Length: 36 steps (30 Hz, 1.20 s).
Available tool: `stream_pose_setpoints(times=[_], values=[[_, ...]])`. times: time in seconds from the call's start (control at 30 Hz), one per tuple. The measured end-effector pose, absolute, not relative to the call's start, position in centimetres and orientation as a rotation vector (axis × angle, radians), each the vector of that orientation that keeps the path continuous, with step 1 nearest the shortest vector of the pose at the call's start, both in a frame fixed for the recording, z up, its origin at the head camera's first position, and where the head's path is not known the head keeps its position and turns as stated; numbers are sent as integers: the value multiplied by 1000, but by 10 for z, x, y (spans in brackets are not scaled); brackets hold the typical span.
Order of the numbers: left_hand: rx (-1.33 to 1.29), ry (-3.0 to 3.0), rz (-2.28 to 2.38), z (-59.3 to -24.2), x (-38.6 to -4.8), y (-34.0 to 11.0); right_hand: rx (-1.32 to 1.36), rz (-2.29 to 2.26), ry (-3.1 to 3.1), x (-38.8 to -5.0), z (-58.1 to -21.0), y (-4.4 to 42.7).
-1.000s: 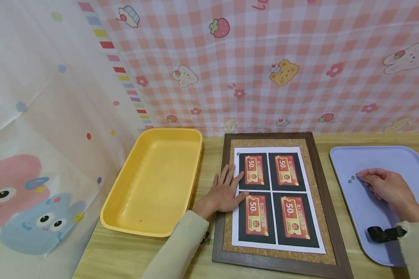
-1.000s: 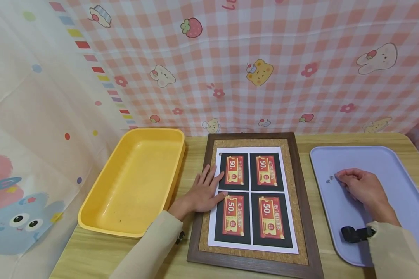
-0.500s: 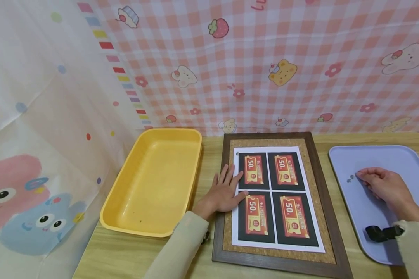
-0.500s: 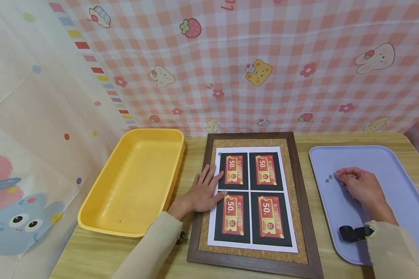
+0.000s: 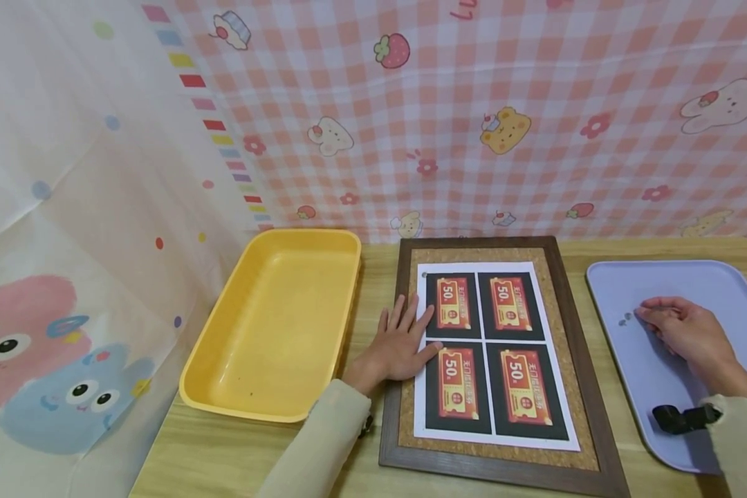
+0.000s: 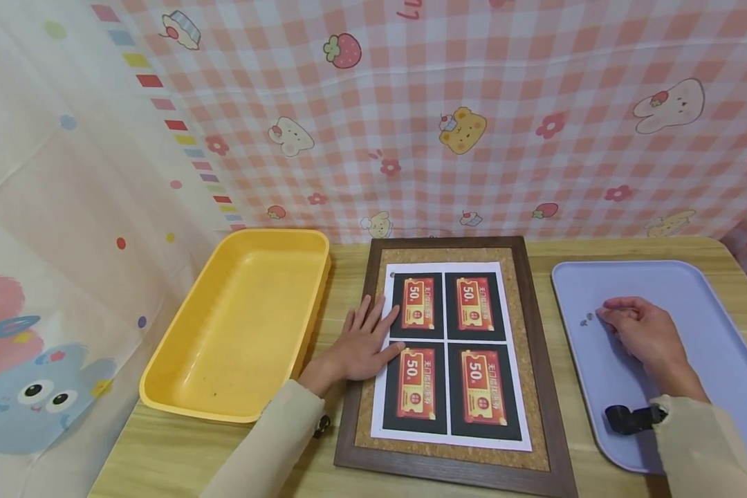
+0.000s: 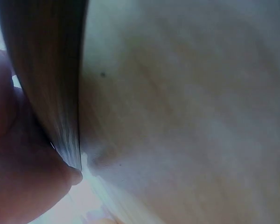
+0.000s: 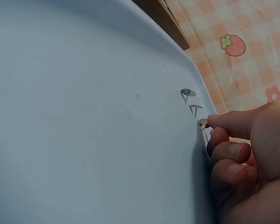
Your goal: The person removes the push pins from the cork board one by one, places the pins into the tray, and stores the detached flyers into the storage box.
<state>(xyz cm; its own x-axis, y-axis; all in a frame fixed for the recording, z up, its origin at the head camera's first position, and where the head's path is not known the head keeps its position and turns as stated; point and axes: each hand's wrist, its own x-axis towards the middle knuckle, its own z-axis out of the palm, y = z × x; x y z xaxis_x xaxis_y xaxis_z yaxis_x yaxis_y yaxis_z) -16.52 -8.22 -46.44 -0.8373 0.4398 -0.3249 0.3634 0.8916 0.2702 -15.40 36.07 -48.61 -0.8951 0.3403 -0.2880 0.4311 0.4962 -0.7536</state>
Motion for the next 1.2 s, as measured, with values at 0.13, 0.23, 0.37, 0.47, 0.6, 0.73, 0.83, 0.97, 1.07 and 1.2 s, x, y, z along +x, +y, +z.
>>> stream_pose_setpoints(times=[0.13,0.23,0.37,0.47,0.6,0.73,0.83,0.97,1.07,1.2], values=[[595,2685,251,-464,-164,-82,698,-1361,2644,-155,-487,361],[591,2681,242,-464,-163,-81,694,-1364,2648,-155,-484,360],[586,2679,239,-464,-163,-82,593,-1355,2707,-156,-474,356],[586,2677,243,-465,-163,-82,486,-1334,2766,-159,-465,350],[582,2674,253,-465,-163,-83,371,-1362,2761,-167,-453,337],[579,2674,256,-465,-164,-82,297,-1397,2715,-175,-445,320],[575,2671,262,-466,-164,-82,234,-1377,2728,-181,-441,307],[569,2666,273,-466,-164,-82,143,-1347,2776,-188,-438,290],[566,2664,282,-465,-164,-83,87,-1336,2786,-192,-436,278],[568,2663,282,-463,-164,-83,36,-1344,2770,-198,-432,262]])
